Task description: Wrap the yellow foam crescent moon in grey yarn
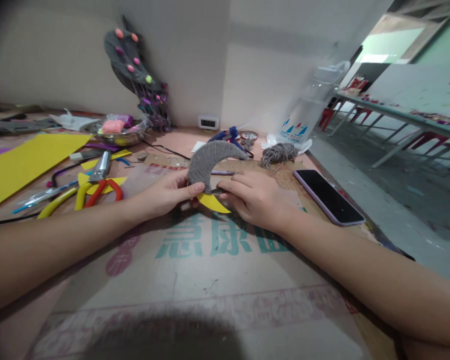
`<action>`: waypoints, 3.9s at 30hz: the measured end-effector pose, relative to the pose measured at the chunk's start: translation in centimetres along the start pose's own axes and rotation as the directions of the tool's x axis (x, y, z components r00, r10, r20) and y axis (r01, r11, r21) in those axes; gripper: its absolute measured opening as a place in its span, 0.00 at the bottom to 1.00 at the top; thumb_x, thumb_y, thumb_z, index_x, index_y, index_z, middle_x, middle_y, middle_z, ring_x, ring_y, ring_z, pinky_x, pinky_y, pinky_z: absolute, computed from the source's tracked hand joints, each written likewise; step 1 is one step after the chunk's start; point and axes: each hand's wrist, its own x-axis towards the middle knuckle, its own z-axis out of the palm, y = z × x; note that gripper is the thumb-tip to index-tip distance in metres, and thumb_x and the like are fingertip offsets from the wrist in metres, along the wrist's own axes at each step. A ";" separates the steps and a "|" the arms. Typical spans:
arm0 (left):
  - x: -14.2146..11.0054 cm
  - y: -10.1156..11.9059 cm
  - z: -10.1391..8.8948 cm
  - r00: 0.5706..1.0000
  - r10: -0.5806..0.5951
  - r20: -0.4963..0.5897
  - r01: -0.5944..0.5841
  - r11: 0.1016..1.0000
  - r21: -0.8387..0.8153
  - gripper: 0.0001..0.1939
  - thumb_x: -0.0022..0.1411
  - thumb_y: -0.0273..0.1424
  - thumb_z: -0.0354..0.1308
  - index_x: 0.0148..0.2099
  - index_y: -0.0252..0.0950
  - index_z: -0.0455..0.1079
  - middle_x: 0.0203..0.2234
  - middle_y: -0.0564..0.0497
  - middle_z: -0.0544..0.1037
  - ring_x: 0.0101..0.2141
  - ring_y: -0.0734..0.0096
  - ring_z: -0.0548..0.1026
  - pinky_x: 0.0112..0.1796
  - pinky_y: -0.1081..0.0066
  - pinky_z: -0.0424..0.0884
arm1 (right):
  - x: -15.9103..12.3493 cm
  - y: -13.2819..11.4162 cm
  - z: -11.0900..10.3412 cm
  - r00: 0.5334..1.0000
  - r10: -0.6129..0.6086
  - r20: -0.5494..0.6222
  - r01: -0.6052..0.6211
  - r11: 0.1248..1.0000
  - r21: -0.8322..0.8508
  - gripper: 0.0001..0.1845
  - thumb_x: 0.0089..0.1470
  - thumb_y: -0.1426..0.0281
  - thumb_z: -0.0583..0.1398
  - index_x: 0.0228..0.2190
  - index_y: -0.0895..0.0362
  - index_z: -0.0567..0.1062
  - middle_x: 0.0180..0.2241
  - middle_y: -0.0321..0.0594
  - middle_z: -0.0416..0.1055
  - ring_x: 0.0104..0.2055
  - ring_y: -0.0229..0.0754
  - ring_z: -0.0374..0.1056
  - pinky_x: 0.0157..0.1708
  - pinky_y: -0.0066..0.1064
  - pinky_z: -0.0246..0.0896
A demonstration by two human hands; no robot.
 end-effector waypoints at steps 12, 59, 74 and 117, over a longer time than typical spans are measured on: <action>0.0 0.0 0.0 1.000 -0.014 -0.012 0.014 1.000 0.018 0.19 0.64 0.47 0.59 0.39 0.35 0.66 0.22 0.57 0.68 0.19 0.80 0.63 0.20 0.78 0.57 | -0.2 0.1 0.3 0.999 0.034 0.002 -0.034 0.999 0.024 0.15 0.67 0.66 0.53 0.39 0.59 0.78 0.29 0.43 0.77 0.30 0.42 0.70 0.30 0.32 0.59; 0.0 0.4 0.2 0.999 -0.036 -0.031 0.036 0.999 0.018 0.19 0.63 0.47 0.59 0.37 0.35 0.64 0.21 0.57 0.67 0.19 0.80 0.62 0.19 0.78 0.55 | -0.1 0.1 0.1 1.000 0.002 0.023 -0.003 0.999 0.046 0.15 0.66 0.68 0.54 0.40 0.62 0.79 0.29 0.44 0.76 0.30 0.42 0.70 0.30 0.32 0.60; 0.2 0.7 0.5 1.000 0.007 -0.029 -0.008 1.000 -0.014 0.18 0.63 0.45 0.60 0.38 0.35 0.64 0.20 0.58 0.67 0.18 0.81 0.61 0.19 0.77 0.56 | -0.4 0.0 0.5 0.998 0.065 0.019 -0.067 0.992 0.106 0.15 0.65 0.66 0.55 0.42 0.61 0.79 0.30 0.44 0.77 0.30 0.41 0.70 0.30 0.32 0.59; 0.1 0.6 0.6 0.981 0.073 -0.178 -0.047 0.989 0.142 0.21 0.60 0.44 0.64 0.48 0.35 0.70 0.40 0.48 0.77 0.38 0.68 0.74 0.38 0.71 0.69 | -0.6 -0.9 0.5 0.998 0.040 -0.041 -0.037 0.996 0.079 0.06 0.59 0.68 0.58 0.29 0.55 0.72 0.24 0.38 0.73 0.26 0.39 0.64 0.27 0.30 0.53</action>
